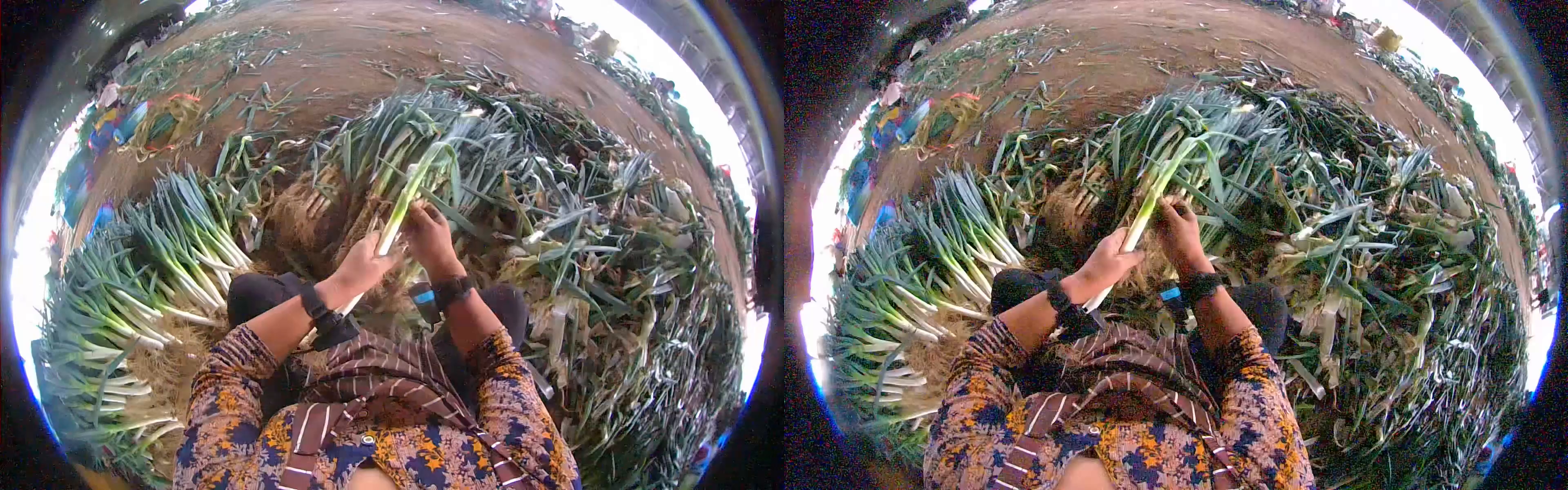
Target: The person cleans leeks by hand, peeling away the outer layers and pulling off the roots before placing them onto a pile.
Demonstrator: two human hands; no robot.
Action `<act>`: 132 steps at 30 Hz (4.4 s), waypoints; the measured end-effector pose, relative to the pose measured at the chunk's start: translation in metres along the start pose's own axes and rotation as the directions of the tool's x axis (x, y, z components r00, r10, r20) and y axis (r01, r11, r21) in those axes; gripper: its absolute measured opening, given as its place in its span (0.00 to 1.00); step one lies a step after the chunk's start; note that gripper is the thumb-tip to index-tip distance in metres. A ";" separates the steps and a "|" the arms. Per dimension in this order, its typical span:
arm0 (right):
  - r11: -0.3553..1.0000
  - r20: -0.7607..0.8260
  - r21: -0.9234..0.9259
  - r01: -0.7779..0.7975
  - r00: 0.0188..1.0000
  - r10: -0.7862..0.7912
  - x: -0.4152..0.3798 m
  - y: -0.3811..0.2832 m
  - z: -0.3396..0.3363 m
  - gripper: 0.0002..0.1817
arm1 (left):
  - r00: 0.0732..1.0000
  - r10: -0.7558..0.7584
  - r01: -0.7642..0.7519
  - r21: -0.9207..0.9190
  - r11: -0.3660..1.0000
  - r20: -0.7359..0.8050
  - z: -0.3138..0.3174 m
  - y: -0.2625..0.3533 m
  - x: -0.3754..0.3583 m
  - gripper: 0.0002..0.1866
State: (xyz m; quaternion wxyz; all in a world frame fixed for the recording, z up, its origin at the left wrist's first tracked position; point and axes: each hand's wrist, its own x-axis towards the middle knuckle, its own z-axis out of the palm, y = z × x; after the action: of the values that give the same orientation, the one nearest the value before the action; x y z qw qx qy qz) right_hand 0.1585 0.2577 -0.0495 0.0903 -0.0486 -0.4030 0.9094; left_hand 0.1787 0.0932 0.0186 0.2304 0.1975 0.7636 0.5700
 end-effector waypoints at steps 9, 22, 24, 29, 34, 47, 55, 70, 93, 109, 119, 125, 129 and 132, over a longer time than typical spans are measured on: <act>0.774 -0.227 -0.633 0.006 0.954 -0.193 0.004 0.029 -0.050 0.13 | 0.925 -0.244 0.318 -0.243 0.916 0.292 0.030 0.024 -0.006 0.06; 0.774 0.282 -0.530 0.346 0.933 -0.224 -0.018 0.025 -0.051 0.15 | 0.778 -0.174 0.616 -0.679 0.399 0.604 0.026 -0.003 0.008 0.10; 0.991 0.162 -0.090 -0.100 0.980 0.114 -0.005 0.037 -0.054 0.16 | 0.788 -0.165 0.607 -0.703 0.370 0.594 0.022 -0.009 0.009 0.11; 0.749 0.189 -0.550 0.369 0.929 -0.319 -0.008 0.049 -0.067 0.28 | 0.778 -0.147 0.621 -0.712 0.326 0.611 0.014 -0.018 0.010 0.11; 0.709 0.058 -0.584 0.396 0.891 -0.449 -0.018 0.054 -0.042 0.19 | 0.735 -0.022 0.677 -0.732 0.076 0.677 0.011 -0.035 0.017 0.17; 0.862 -0.319 -0.481 0.161 0.883 -0.343 0.013 0.083 -0.040 0.09 | 0.903 -0.331 0.411 -0.323 0.853 0.274 0.011 -0.010 -0.010 0.10; 0.908 0.045 -0.338 -0.249 0.959 0.279 -0.024 0.036 -0.026 0.06 | 0.854 -0.332 0.502 -0.468 0.727 0.400 0.007 -0.010 -0.011 0.14; 0.960 0.319 -0.178 -0.217 0.910 0.265 0.009 0.171 -0.079 0.06 | 0.722 -0.504 0.671 -0.300 0.678 0.475 0.006 -0.014 -0.006 0.14; 0.090 0.135 -0.988 0.123 0.980 0.144 -0.046 0.129 -0.038 0.10 | 0.716 -0.565 0.661 -0.136 0.738 0.409 -0.006 0.003 -0.009 0.09; 0.806 -0.353 0.542 -0.237 0.806 0.475 0.004 0.097 -0.104 0.23 | 0.810 -0.423 0.471 -0.020 0.882 0.405 -0.023 -0.017 -0.002 0.15; 0.904 -0.377 0.384 -0.189 0.862 0.340 0.005 0.021 -0.036 0.16 | 0.877 0.050 -0.061 0.008 0.998 0.477 -0.027 -0.018 -0.035 0.24; 0.907 -0.086 0.421 -0.035 0.993 0.079 0.018 -0.042 -0.067 0.09 | 0.818 -0.164 0.039 0.232 0.972 0.551 -0.045 0.028 -0.067 0.16; 0.980 -0.247 0.197 -0.002 0.968 0.051 0.007 -0.078 -0.059 0.10 | 0.926 0.037 -0.246 0.527 0.813 0.376 -0.045 0.042 -0.060 0.18; 0.985 -0.172 0.175 0.003 0.985 0.028 0.006 -0.057 -0.067 0.13 | 0.947 0.072 -0.160 0.266 0.950 0.313 -0.046 0.011 -0.036 0.22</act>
State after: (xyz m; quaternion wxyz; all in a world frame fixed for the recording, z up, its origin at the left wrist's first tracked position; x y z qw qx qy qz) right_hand 0.1701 0.3450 -0.0529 0.1232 -0.1221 -0.3119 0.9341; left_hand 0.1820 0.0400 0.0448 0.2777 0.3579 0.7816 0.4288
